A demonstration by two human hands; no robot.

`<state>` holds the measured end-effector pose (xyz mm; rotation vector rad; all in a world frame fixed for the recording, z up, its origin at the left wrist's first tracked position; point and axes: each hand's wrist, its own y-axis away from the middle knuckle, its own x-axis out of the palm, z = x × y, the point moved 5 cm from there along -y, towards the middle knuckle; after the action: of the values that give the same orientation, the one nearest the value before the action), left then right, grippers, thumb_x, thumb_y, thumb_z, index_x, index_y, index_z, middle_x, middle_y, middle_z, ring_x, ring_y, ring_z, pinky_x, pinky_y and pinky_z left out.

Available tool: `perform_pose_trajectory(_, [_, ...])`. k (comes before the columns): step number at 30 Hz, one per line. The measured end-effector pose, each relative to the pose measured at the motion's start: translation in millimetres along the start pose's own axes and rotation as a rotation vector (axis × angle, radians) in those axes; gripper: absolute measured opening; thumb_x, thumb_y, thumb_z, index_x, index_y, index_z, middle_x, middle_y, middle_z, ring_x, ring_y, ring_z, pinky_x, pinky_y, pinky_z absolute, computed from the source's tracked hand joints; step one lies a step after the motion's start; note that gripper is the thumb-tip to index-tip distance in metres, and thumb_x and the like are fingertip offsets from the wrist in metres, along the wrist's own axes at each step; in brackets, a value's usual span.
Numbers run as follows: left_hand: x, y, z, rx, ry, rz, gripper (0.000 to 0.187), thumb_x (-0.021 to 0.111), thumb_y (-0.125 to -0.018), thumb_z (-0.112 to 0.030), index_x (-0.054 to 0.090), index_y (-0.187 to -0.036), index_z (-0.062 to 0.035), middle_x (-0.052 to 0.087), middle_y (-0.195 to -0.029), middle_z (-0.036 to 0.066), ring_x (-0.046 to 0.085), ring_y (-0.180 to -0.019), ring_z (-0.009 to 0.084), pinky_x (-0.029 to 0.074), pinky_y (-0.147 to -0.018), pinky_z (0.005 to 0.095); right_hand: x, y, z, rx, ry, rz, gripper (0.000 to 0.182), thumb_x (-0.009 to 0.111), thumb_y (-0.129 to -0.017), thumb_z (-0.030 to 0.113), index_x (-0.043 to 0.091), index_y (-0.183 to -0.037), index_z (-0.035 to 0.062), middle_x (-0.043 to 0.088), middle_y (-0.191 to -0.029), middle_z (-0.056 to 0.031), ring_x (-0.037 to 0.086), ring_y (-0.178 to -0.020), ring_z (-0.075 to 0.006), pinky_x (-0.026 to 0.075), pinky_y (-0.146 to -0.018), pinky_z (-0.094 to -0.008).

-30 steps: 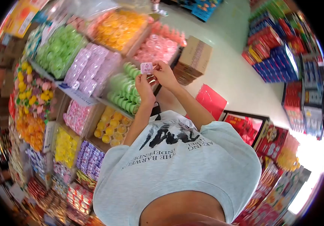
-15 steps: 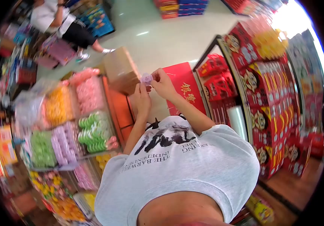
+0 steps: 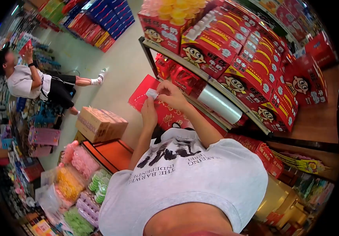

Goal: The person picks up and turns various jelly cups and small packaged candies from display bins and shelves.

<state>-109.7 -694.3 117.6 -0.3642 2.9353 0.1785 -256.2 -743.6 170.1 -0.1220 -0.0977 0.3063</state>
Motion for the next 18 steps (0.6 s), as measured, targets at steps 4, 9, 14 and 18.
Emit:
perform_pose_trajectory(4, [42, -13, -21, 0.102, -0.068, 0.145, 0.041, 0.045, -0.103, -0.033, 0.062, -0.111, 0.0032, 0.064, -0.09, 0.009, 0.061, -0.08, 0.0171, 0.049, -0.071, 0.0303, -43, 11, 7, -0.147, 0.123, -0.175, 0.016, 0.066, -0.078, 0.0, 0.057, -0.092, 0.0008, 0.057, -0.105, -0.0075, 0.058, -0.089, -0.0127, 0.05, -0.079, -0.0255])
perform_pose_trajectory(9, [104, -31, -70, 0.416, -0.248, 0.24, 0.033, 0.056, -0.1, -0.025, 0.063, -0.11, 0.0049, 0.055, -0.111, 0.014, 0.055, -0.098, 0.022, 0.045, -0.083, 0.0316, -106, 15, -8, -0.106, 0.0, -0.407, 0.02, 0.066, -0.076, -0.001, 0.056, -0.093, 0.0003, 0.06, -0.103, -0.0084, 0.062, -0.084, -0.0128, 0.053, -0.077, -0.0267])
perform_pose_trajectory(14, [161, -57, -103, 0.417, -0.103, 0.335, 0.027, 0.063, -0.096, -0.018, 0.063, -0.113, 0.003, 0.056, -0.107, 0.011, 0.056, -0.091, 0.0186, 0.046, -0.079, 0.0307, -165, 0, 1, -0.11, 0.003, -0.445, 0.029, 0.067, -0.077, -0.006, 0.052, -0.102, 0.001, 0.06, -0.113, -0.0105, 0.059, -0.102, -0.014, 0.05, -0.087, -0.0278])
perform_pose_trajectory(18, [206, -94, -121, 0.439, -0.075, 0.38, 0.031, 0.062, -0.095, -0.014, 0.059, -0.121, 0.0018, 0.055, -0.111, 0.014, 0.057, -0.097, 0.0228, 0.049, -0.08, 0.0326, -207, -30, 32, -0.042, 0.071, -0.498, 0.04, 0.066, -0.078, -0.006, 0.05, -0.114, 0.0, 0.061, -0.115, -0.0105, 0.06, -0.106, -0.0159, 0.051, -0.091, -0.0314])
